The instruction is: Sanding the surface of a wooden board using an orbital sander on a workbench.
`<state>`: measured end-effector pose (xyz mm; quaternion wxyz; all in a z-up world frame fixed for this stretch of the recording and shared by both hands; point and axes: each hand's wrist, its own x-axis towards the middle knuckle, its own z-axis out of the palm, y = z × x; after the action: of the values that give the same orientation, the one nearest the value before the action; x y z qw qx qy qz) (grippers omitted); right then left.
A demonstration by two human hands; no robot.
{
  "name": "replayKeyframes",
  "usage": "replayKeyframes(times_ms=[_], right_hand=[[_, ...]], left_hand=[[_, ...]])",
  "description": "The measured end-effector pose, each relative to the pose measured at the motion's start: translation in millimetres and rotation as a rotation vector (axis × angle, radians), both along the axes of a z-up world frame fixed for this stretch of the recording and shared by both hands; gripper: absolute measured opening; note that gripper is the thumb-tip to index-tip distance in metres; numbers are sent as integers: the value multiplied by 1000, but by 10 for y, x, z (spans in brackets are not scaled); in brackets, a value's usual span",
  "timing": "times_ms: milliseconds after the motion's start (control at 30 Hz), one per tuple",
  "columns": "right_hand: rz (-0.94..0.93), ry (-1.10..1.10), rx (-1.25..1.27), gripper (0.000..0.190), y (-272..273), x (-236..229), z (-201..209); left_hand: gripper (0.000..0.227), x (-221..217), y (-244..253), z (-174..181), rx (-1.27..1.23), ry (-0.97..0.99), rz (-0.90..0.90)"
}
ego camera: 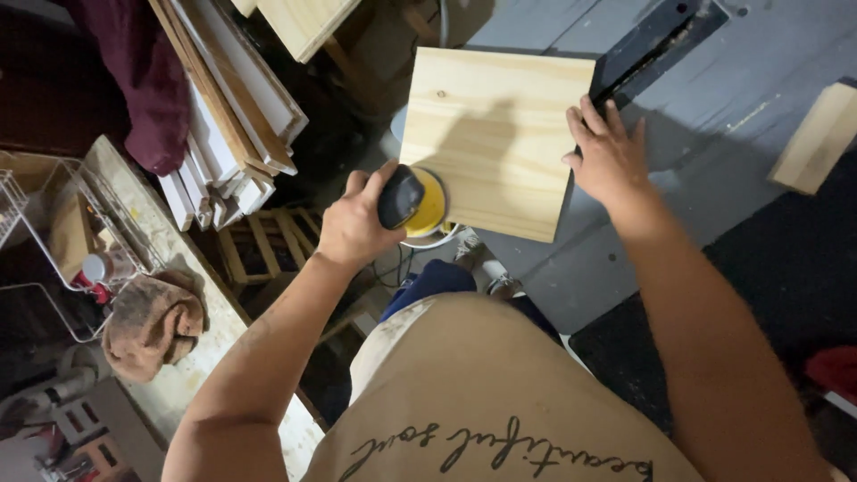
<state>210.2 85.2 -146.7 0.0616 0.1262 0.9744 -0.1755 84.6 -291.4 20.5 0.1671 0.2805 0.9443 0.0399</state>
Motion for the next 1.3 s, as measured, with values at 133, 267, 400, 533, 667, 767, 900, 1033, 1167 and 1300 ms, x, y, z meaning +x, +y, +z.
replayKeyframes(times_ms=[133, 267, 400, 533, 667, 767, 900, 1033, 1167, 1300], right_hand=[[-111, 196, 100, 68, -498, -66, 88], [-261, 219, 66, 120, -878, -167, -42], [-313, 331, 162, 130, -990, -199, -114], [-265, 378, 214, 120, -1015, -192, -91], [-257, 356, 202, 112, -1003, -198, -77], [-259, 376, 255, 108, -1001, -210, -116], [-286, 400, 347, 108, -1037, -225, -155], [-359, 208, 76, 108, -1070, -221, -49], [-407, 180, 120, 112, -1096, -253, -27], [-378, 287, 260, 114, -1098, -251, -93]], left_hand=[[101, -267, -134, -78, 15, 51, 83], [102, -634, -30, -84, 55, 71, 100], [105, -1089, 250, -176, 98, 124, 33], [103, -1672, 516, -423, 121, 139, 9], [109, -2149, 861, -558, 155, 97, 10], [109, -2406, 1089, -655, 190, 91, -2], [110, -2622, 1178, -829, 260, 61, -9], [105, -2322, 858, -295, 310, -137, -53], [101, -1942, 302, -355, 352, -142, -92], [100, -1451, -259, -395, 319, -166, -36]])
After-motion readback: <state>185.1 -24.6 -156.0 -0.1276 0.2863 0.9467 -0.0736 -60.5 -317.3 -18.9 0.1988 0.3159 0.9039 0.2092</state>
